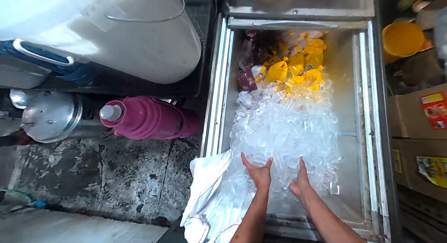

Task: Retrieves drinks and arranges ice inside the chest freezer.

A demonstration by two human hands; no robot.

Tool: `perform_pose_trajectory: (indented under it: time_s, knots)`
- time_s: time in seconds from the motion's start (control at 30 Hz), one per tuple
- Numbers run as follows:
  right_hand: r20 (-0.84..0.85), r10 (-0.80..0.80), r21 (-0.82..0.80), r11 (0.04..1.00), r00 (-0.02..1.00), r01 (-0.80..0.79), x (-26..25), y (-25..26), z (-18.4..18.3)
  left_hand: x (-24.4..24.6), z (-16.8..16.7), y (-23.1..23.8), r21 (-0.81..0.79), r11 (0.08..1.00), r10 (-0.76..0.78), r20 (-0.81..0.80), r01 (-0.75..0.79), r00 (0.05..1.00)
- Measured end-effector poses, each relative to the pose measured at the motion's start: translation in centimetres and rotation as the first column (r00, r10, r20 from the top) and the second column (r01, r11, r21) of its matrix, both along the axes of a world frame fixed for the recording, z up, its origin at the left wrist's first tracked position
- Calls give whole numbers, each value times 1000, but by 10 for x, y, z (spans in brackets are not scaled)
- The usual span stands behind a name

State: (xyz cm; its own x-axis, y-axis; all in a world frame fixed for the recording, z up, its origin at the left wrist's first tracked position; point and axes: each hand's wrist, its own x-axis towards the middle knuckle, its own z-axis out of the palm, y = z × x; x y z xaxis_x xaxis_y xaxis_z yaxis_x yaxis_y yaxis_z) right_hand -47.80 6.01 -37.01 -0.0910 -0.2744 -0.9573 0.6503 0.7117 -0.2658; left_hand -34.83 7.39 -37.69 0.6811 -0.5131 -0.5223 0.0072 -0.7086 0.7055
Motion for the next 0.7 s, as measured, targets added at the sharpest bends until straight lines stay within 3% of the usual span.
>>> perform_pose_trajectory:
  time_s: [0.1, 0.17, 0.23, 0.3, 0.37, 0.43, 0.5, 0.53, 0.63, 0.7]
  knots:
    - [9, -25, -80, 996, 1000, 26, 34, -35, 8, 5, 0, -51, -36, 989, 145, -38, -146, 989]
    - [-8, 23, -196, 980, 1000, -24, 63, -85, 15, 25, 7, -103, 5, 982, 187, -99, -187, 977]
    - [13, 99, -304, 948, 995, -91, 86, -155, 27, 53, 24, -168, -15, 988, 145, -264, -154, 953]
    - [3, 202, -360, 914, 979, -188, 95, -228, 52, 79, 50, -227, -156, 981, 49, -378, -116, 925]
    - [-103, 293, -422, 853, 951, -308, 93, -283, 70, 101, 76, -259, -268, 962, -127, -276, 51, 953]
    - [-332, 361, -400, 783, 871, -477, 72, -299, 84, 111, 89, -252, -241, 921, -328, -56, 306, 943]
    - [-566, 431, -321, 670, 703, -669, 39, -289, 85, 112, 90, -219, -145, 838, -521, 78, 527, 850]
    - [-677, 467, -246, 584, 569, -773, 17, -273, 74, 111, 79, -192, -72, 781, -612, 117, 621, 782]
    - [-861, 507, 149, 202, -27, -968, -63, -215, 33, 117, 30, -115, 265, 553, -833, 200, 790, 516]
    - [-783, 541, 407, 73, -307, -910, -111, -174, 5, 122, 1, -80, 461, 427, -901, 139, 778, 412]
